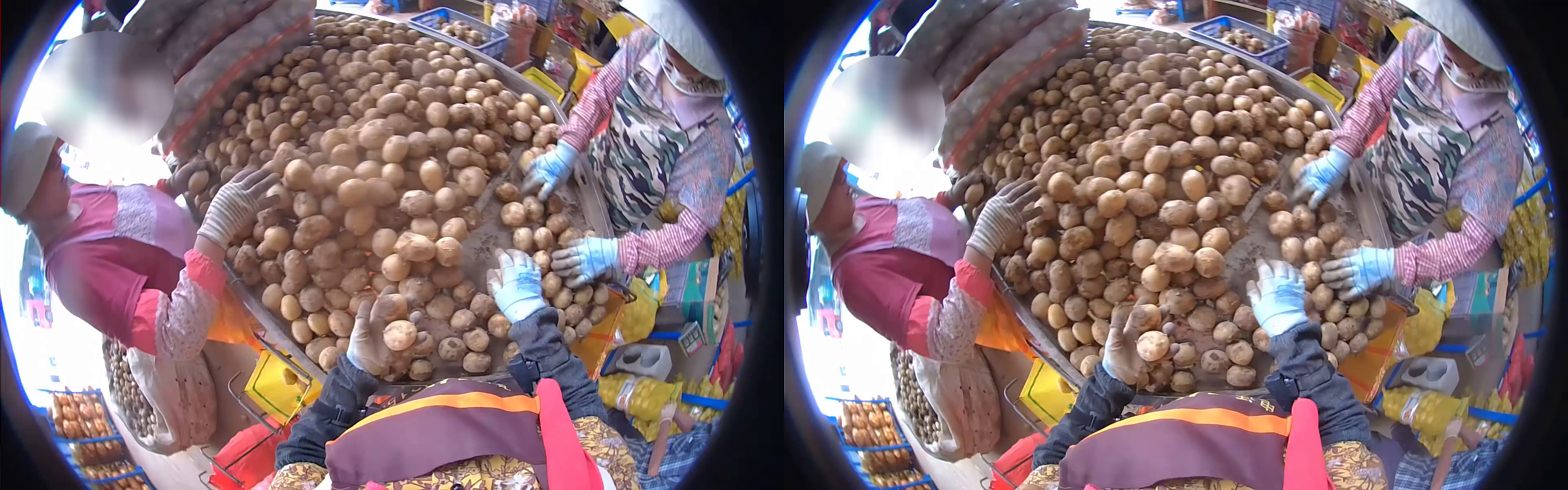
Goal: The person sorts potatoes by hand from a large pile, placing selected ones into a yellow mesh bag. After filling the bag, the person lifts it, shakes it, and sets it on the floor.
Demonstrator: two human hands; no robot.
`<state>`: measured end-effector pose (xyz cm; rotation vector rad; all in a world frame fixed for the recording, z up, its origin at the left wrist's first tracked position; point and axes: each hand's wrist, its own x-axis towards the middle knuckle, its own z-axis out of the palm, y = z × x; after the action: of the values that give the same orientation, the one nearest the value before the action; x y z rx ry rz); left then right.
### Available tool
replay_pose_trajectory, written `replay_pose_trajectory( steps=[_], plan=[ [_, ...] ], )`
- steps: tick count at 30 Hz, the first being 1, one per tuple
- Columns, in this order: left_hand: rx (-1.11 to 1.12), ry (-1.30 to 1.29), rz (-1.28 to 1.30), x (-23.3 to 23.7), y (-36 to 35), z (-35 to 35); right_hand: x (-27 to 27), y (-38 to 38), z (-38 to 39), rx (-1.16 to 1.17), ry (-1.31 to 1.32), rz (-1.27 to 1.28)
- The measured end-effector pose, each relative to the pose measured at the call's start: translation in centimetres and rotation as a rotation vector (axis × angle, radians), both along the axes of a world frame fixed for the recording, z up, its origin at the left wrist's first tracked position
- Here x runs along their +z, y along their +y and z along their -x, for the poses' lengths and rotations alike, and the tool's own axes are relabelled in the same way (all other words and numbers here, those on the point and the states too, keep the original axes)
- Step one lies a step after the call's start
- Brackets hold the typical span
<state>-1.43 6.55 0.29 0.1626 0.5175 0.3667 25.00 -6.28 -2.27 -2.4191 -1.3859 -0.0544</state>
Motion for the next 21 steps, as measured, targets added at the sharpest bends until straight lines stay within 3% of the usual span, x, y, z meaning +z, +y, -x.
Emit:
replay_pose_trajectory(
  steps=[3, 6, 9, 11, 12, 13, 15, 17, 19, 20, 21],
  plan=[
    [-0.004, -0.112, -0.110, 2.1, 0.1, 1.8, 4.3, 6.4, 7.2, 0.310, 0.046, -0.109],
    [0.012, -0.304, 0.182, 0.1, 1.1, 4.7, 2.4, 11.8, 11.0, 0.440, -0.054, 0.028],
    [0.097, -0.200, -0.155, 1.4, 1.9, 8.7, 0.5, 13.3, 11.0, 0.404, -0.221, 0.093],
    [0.182, -0.232, -0.216, 1.3, 1.3, 12.0, 4.1, 14.0, 13.3, 0.304, -0.033, 0.298],
    [0.207, -0.092, -0.295, 1.3, 1.1, 13.0, 4.7, 13.9, 14.0, 0.445, 0.077, 0.011],
    [0.223, 0.047, -0.375, 1.4, 1.0, 13.8, 5.5, 14.3, 15.4, 0.568, 0.410, -0.114],
    [0.244, 0.121, -0.490, -0.7, 0.5, 15.3, 6.6, 13.4, 19.8, 0.778, 0.662, -0.181],
    [0.211, 0.313, -0.765, -3.2, -0.1, 15.8, 7.6, 13.1, 23.7, 0.968, 0.506, -0.207],
    [0.217, 0.370, -0.870, -2.8, -0.5, 16.1, 6.3, 12.8, 25.9, 0.943, 0.627, -0.052],
    [0.146, 0.399, -0.878, -3.5, -0.4, 16.7, 6.8, 12.7, 26.2, 0.804, 1.015, 0.070],
    [0.078, 0.429, -0.893, -3.2, -0.2, 17.0, 7.0, 12.9, 26.1, 0.808, 1.011, 0.064]
  ],
)
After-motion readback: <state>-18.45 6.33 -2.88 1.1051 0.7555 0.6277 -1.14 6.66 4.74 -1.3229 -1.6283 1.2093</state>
